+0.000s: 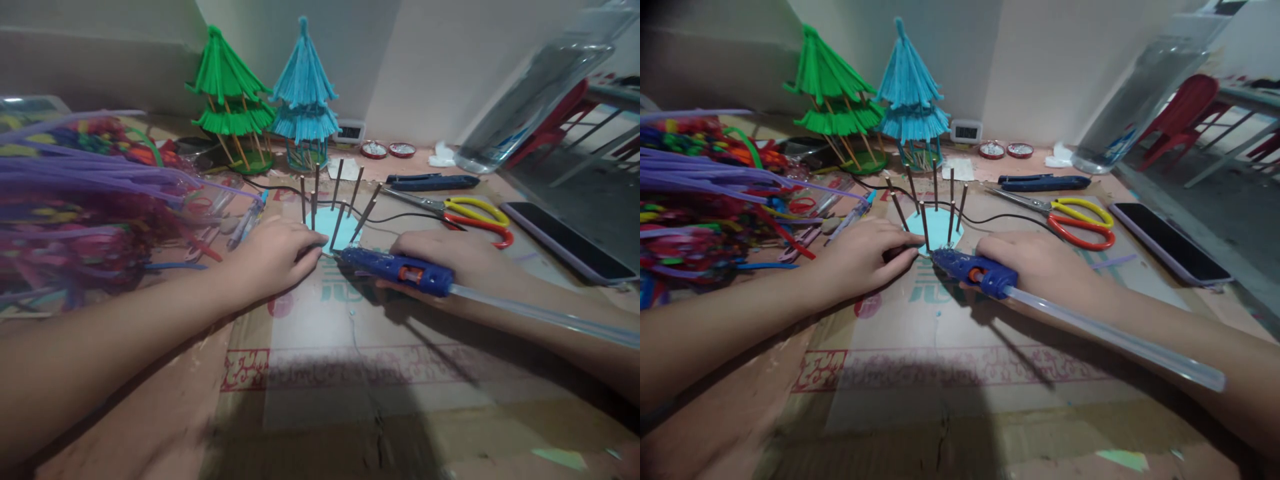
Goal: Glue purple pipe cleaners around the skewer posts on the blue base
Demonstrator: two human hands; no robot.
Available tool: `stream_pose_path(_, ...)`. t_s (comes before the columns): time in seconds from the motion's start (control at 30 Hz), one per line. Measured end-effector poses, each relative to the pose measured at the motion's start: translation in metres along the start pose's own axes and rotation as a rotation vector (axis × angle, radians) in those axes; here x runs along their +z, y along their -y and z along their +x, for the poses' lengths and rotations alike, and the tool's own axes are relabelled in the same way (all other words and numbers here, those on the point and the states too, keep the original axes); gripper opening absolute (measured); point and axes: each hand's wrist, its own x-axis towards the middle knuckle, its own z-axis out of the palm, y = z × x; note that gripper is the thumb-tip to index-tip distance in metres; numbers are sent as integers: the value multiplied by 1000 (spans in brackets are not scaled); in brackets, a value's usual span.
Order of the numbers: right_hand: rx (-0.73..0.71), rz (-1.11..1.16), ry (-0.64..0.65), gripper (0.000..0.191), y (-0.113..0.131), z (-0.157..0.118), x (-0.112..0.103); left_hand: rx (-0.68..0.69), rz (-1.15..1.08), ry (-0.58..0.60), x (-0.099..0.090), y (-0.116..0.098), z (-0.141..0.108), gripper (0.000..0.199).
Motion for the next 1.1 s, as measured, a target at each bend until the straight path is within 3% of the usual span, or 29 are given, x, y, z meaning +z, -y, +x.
stream_pose_path(0.2, 30, 22, -4, 12, 0, 0, 3, -8, 2, 2, 0, 1, 1, 30)
stream_pose_path(0.47, 153, 120, -17, 31, 6, 0, -4, -2, 10, 3, 2, 2, -1, 31)
stream_pose_path(0.8, 252, 96, -29, 33, -33, -9, -5, 2, 19, -6, -1, 0, 0, 31)
stream_pose_path(1.1, 282, -6, -16, 37, -41, -7, -3, 3, 4, 17, -1, 1, 0, 32)
